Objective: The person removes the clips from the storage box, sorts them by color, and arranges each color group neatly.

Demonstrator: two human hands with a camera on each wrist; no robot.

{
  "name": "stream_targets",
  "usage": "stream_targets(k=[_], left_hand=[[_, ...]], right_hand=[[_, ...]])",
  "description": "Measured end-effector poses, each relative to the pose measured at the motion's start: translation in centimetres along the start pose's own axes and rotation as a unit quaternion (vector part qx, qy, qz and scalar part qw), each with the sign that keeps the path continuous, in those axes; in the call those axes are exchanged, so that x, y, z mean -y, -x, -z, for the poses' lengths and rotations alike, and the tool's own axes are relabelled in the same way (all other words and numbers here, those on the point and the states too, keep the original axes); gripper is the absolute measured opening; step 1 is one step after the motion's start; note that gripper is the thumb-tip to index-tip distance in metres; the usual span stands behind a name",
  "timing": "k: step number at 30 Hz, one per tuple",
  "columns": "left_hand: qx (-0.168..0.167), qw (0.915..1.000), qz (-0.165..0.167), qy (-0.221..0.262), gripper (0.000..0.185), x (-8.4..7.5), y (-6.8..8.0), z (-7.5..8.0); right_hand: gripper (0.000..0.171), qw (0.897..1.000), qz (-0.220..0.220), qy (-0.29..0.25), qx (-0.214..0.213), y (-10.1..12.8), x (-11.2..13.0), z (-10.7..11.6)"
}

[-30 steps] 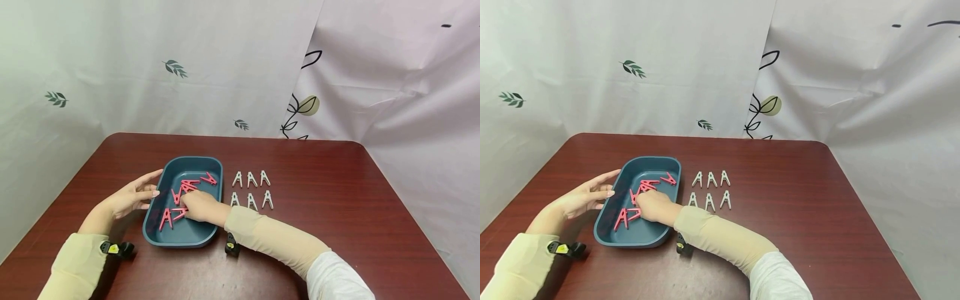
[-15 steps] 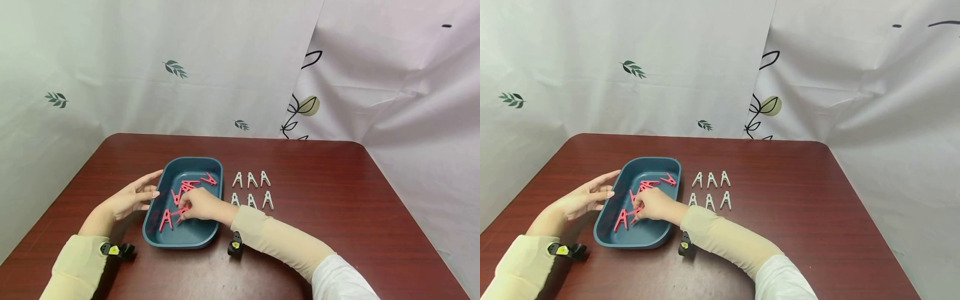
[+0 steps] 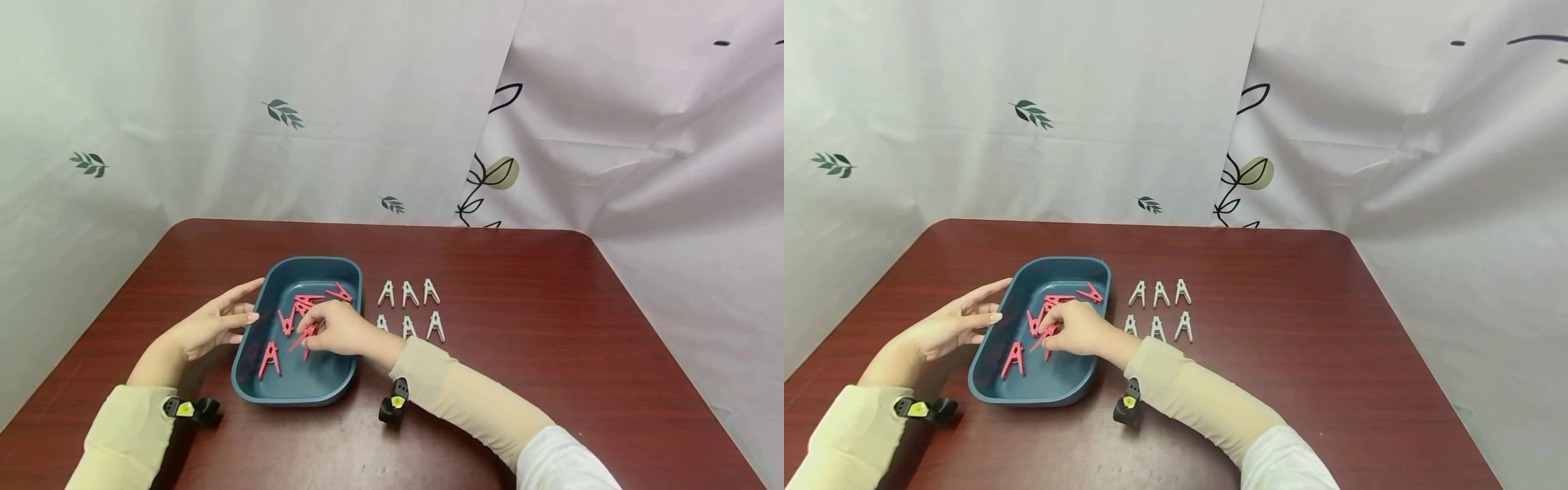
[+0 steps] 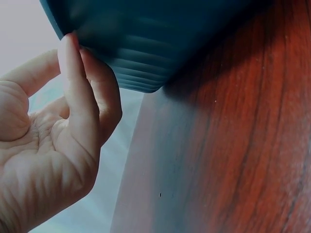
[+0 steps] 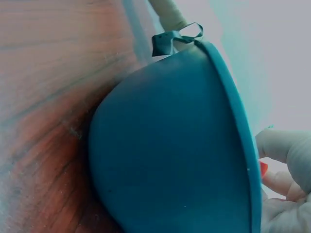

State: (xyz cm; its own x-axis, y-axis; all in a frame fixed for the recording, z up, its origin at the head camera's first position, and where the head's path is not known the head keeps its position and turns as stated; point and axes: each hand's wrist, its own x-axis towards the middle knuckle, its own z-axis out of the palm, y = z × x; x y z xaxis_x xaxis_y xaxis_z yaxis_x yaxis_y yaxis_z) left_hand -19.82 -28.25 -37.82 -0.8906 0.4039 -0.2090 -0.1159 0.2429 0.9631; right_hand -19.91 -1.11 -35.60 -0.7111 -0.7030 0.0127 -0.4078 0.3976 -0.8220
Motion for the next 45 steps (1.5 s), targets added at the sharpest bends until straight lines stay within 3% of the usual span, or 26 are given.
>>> stream_targets(k=[7,16,25,35,45], left_hand=[[0.003,1.0000,-0.002,0.005,0.070,0.0,0.0,0.1],[0.000,1.0000,-0.005,0.002,0.070,0.1,0.0,0.0],[0.004,0.9999,-0.009,0.000,0.070,-0.1,0.1,-0.1],[0.003,0.9999,-0.002,-0.015,0.071,0.0,0.2,-0.2],[-0.010,0.9996,-0.001,-0.025,0.071,-0.1,0.2,-0.3]], right_hand=[[0.025,0.998,-0.004,-0.058,-0.026,1.2,0.1,0.6],[0.030,0.993,0.011,-0.092,-0.068,2.5,-0.5,1.8],[0.033,0.984,0.017,-0.144,-0.105,3.7,-1.2,3.3],[0.033,0.969,-0.002,-0.169,-0.179,5.3,-2.1,5.0],[0.034,0.961,-0.011,-0.192,-0.198,5.5,-2.9,6.3]])
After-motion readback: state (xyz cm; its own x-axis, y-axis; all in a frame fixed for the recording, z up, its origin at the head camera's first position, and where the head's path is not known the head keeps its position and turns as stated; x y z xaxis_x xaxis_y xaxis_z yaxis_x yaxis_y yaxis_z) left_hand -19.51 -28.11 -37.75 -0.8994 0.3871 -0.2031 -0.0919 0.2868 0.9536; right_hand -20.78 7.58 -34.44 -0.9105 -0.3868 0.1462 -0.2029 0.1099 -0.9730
